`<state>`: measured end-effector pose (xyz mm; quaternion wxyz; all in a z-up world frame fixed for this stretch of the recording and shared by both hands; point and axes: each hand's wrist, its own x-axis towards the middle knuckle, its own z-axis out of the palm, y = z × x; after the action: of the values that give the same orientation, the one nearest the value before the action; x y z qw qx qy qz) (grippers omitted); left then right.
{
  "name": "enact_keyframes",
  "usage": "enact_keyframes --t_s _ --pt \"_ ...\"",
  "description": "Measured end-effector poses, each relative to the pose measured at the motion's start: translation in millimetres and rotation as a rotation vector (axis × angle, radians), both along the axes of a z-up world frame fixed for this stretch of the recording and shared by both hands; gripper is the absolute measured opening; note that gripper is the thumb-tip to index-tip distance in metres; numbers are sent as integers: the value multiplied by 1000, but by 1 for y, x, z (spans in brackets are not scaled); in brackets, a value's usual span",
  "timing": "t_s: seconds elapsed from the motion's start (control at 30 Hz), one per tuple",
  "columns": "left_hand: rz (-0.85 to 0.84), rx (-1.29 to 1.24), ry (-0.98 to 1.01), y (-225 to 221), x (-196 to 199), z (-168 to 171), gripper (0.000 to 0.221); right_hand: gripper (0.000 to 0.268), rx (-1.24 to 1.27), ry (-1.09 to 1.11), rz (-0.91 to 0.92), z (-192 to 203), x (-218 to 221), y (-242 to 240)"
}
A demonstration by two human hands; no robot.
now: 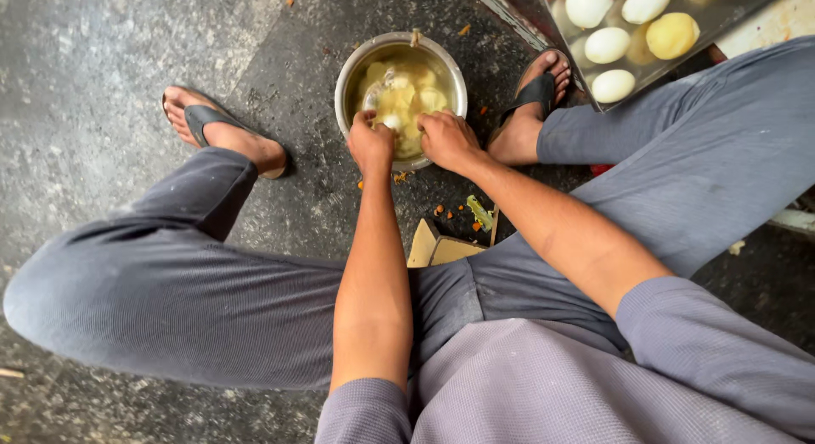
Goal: The person sits on the floor and uses their hands to peel a boiled potato and a boiled egg, placing the peeled items onto a metal tray alongside carrots.
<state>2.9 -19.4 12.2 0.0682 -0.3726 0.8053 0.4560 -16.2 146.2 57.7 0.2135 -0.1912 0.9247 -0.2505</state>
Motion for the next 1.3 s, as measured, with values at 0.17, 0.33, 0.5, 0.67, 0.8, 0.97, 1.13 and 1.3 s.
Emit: enact_keyframes --t_s 0.17,0.33,0.5,0.67,0.8,0.97,1.13,1.3 --pt "-119 -22 -98 3 5 3 42 22 30 -56 -13 -4 2 -7" --pt "-193 -5 -140 13 7 7 49 19 31 -76 -40 -11 -4 -4" --pt "10 -36 -79 12 5 10 42 21 -78 -53 -90 -28 -19 -15" --pt "209 -79 23 7 -1 16 35 30 -150 -8 -67 -42 -34 -49" --pt "278 -40 10 3 -3 23 34 42 -70 -101 57 -44 -43 -79" --pt "335 -12 -7 0 -6 26 30 37 78 -216 186 -48 -50 -84" --pt "353 -21 -22 1 -10 23 28 39 26 71 277 -58 -44 -69" --pt "338 -29 0 3 -8 17 27 61 -25 -8 186 -63 -42 -47"
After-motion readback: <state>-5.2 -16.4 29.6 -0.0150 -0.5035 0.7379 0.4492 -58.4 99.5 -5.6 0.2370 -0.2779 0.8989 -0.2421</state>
